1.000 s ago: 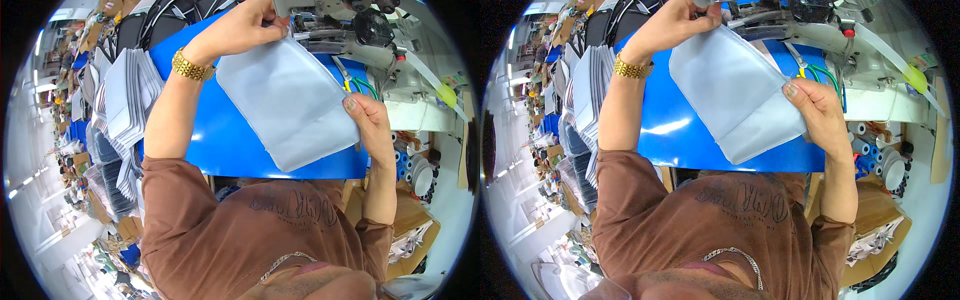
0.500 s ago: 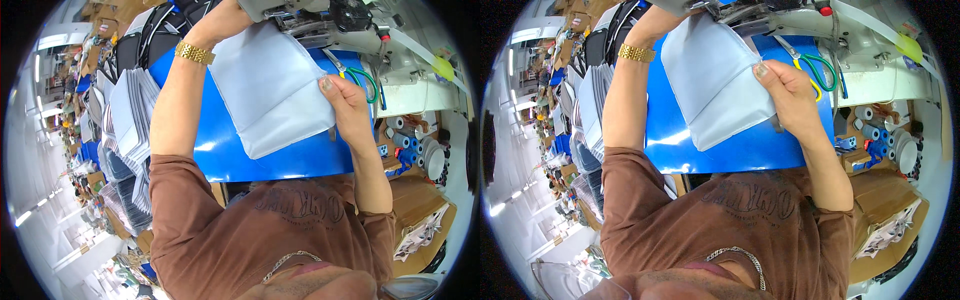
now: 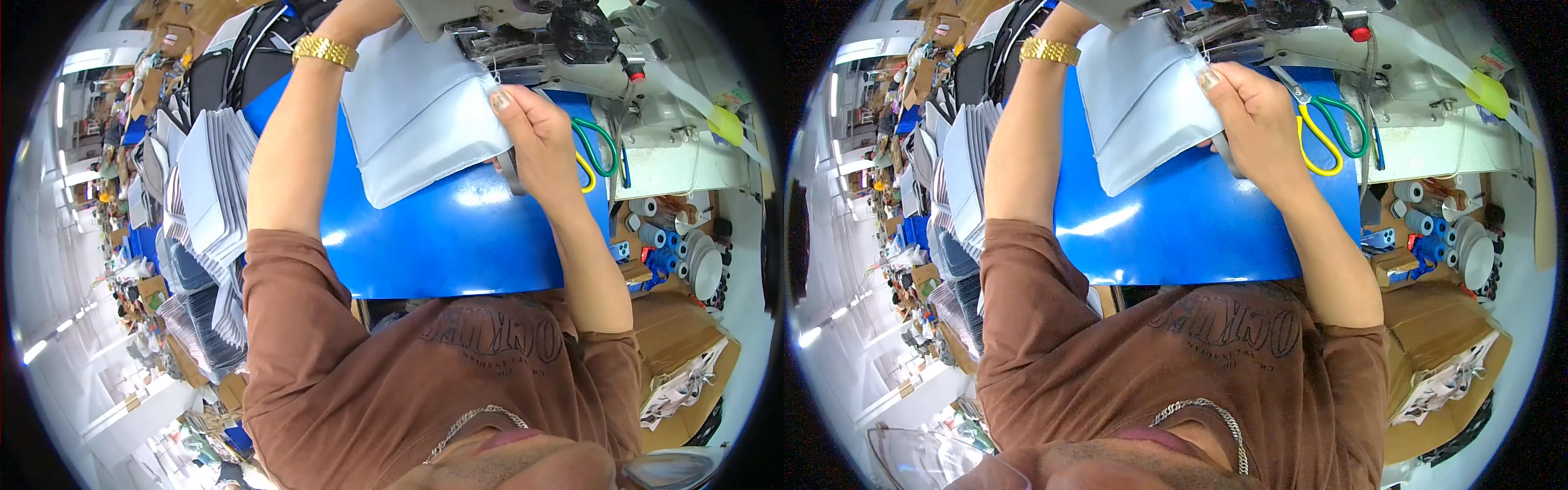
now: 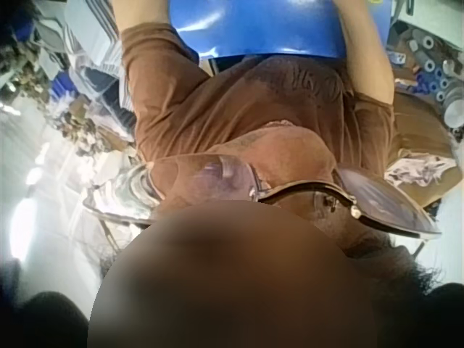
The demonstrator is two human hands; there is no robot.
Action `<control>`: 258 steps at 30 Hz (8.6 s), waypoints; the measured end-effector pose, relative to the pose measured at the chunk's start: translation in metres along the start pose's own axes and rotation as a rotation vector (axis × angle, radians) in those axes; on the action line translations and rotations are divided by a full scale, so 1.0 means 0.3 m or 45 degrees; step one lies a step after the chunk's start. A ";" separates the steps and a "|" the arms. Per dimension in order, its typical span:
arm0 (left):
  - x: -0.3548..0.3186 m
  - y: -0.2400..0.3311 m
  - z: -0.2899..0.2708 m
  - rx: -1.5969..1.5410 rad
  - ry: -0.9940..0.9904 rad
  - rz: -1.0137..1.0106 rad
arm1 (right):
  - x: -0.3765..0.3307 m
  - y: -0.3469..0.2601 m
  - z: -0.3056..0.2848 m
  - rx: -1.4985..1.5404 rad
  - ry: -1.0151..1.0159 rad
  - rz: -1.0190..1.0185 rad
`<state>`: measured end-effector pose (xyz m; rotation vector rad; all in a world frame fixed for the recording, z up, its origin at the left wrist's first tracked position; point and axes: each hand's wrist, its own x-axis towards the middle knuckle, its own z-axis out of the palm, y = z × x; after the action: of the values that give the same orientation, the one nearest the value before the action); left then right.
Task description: Sewing fabric edges and straps onto panels to assemble bags using an industrial sewing machine.
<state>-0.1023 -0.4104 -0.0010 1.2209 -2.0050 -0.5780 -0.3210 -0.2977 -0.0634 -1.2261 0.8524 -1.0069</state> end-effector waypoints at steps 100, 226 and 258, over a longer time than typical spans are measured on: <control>-0.269 0.461 0.171 1.150 -0.292 0.092 | 0.059 0.022 -0.053 -0.477 -0.118 -0.398; -0.451 0.403 0.047 0.796 -0.339 0.380 | -0.155 0.006 -0.105 -0.087 -0.277 0.097; -0.323 0.428 0.256 1.051 0.191 -0.176 | -0.017 -0.033 -0.067 -0.526 -0.173 -0.153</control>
<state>-0.2051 -0.2648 0.0039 1.8140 -2.0927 0.3330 -0.3427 -0.3000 -0.0568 -1.6936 0.9155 -0.8534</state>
